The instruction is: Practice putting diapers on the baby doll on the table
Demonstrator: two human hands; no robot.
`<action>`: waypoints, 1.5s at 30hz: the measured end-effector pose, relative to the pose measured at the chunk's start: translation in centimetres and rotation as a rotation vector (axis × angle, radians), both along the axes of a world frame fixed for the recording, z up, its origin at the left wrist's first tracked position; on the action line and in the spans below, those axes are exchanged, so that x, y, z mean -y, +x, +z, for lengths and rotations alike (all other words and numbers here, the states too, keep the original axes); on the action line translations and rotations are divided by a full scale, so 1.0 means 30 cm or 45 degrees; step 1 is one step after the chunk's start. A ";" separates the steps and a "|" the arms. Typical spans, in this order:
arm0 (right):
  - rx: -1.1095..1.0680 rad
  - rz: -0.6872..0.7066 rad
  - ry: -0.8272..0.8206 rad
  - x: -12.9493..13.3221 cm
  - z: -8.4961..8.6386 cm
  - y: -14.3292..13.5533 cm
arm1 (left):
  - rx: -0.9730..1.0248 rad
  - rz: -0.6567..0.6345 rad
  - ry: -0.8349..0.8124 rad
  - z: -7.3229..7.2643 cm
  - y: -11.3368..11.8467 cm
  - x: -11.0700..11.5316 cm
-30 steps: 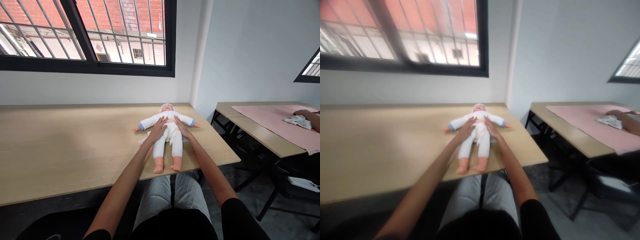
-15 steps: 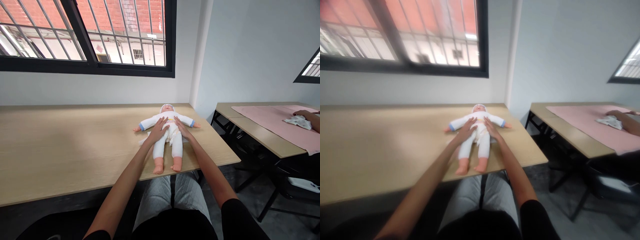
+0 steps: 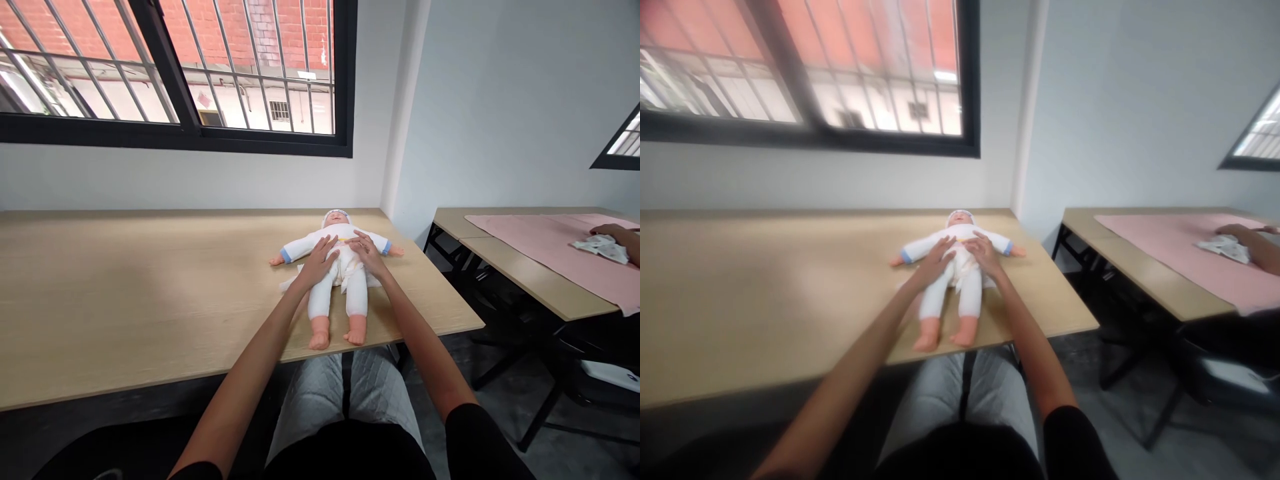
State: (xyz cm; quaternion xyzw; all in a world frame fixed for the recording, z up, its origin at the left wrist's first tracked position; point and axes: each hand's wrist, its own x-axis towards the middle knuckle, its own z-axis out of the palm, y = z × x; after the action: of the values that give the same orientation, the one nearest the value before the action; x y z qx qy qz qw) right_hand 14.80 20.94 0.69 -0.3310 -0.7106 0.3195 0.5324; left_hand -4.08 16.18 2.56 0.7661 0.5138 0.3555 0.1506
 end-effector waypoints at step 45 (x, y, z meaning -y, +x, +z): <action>-0.080 0.044 -0.092 0.005 0.006 -0.007 | -0.043 -0.007 -0.026 0.022 0.006 0.024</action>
State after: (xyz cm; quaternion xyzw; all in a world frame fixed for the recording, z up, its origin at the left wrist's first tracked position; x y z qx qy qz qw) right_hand 14.59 20.81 0.86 -0.3274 -0.6872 0.3644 0.5365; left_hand -3.91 15.48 3.23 0.7717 0.5179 0.3370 0.1507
